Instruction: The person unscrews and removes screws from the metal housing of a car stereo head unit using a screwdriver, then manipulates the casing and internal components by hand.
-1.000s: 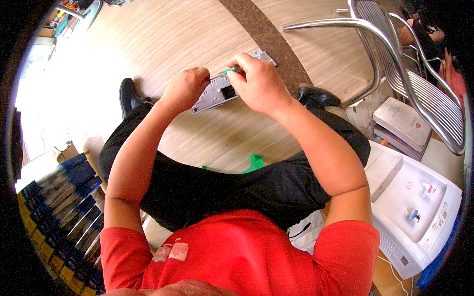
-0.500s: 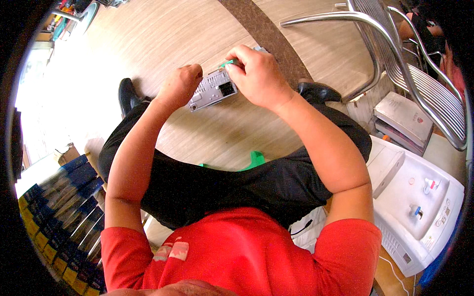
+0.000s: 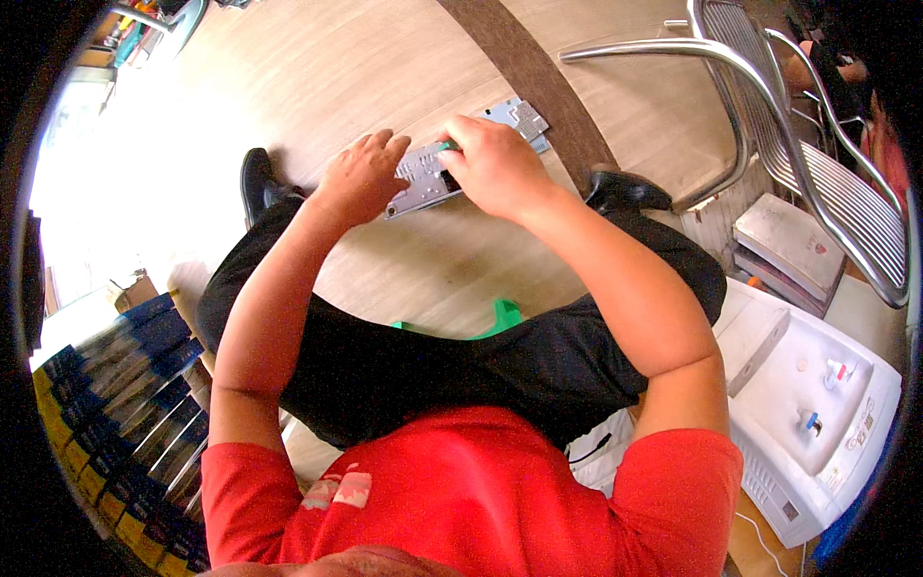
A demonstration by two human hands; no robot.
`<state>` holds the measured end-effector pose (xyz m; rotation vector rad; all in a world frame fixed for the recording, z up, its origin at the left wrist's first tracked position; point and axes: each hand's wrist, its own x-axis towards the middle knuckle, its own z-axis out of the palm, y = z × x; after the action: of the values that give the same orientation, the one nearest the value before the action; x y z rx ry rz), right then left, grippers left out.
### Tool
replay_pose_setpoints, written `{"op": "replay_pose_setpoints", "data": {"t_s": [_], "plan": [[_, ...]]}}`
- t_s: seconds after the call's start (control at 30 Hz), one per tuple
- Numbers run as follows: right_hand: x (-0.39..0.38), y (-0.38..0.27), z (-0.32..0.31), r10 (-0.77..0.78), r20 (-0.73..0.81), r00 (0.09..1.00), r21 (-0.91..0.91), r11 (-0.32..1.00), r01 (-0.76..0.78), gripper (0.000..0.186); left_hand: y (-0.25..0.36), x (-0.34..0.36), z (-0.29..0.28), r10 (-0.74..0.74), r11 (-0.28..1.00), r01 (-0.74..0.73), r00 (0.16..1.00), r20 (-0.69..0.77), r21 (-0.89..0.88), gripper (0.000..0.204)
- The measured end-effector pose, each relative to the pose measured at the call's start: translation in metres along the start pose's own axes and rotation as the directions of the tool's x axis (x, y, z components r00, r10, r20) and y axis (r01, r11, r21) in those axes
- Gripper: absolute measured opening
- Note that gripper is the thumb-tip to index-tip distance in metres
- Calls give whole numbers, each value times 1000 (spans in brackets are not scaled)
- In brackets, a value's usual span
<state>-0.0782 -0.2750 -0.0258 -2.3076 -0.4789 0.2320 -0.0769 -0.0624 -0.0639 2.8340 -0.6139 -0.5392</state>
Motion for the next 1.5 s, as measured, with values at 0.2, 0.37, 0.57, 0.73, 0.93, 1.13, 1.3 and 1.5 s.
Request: {"op": "replay_pose_setpoints", "data": {"t_s": [0.2,0.37,0.57,0.73,0.93,1.13,1.3,1.5], "plan": [[-3,3,-2,-56,-7,998,-57,997,56,19,12,-13,-7,19,991,8,982,-190,136,86],[-5,3,-2,-46,-12,999,-41,998,46,18,15,-10,-16,49,993,-7,934,-355,116,89],[-7,1,1,-65,12,998,-33,997,65,18,19,-5,-23,25,997,12,876,-481,73,86],[-3,-4,-3,-64,-52,997,4,998,64,13,20,-1,-41,-23,995,71,823,-568,62,82],[26,0,-13,120,-78,990,714,699,-29,12,25,22,-70,-68,994,103,786,-615,21,81],[47,-12,-32,247,29,969,951,290,-102,15,51,37,-73,-89,994,42,831,-549,-98,83],[44,-5,-46,40,107,993,968,224,-113,21,53,46,-60,-2,899,-283,761,-649,-334,86],[37,4,-58,-50,125,991,956,272,-107,22,61,39,-64,91,868,-363,788,-609,-340,86]]}}
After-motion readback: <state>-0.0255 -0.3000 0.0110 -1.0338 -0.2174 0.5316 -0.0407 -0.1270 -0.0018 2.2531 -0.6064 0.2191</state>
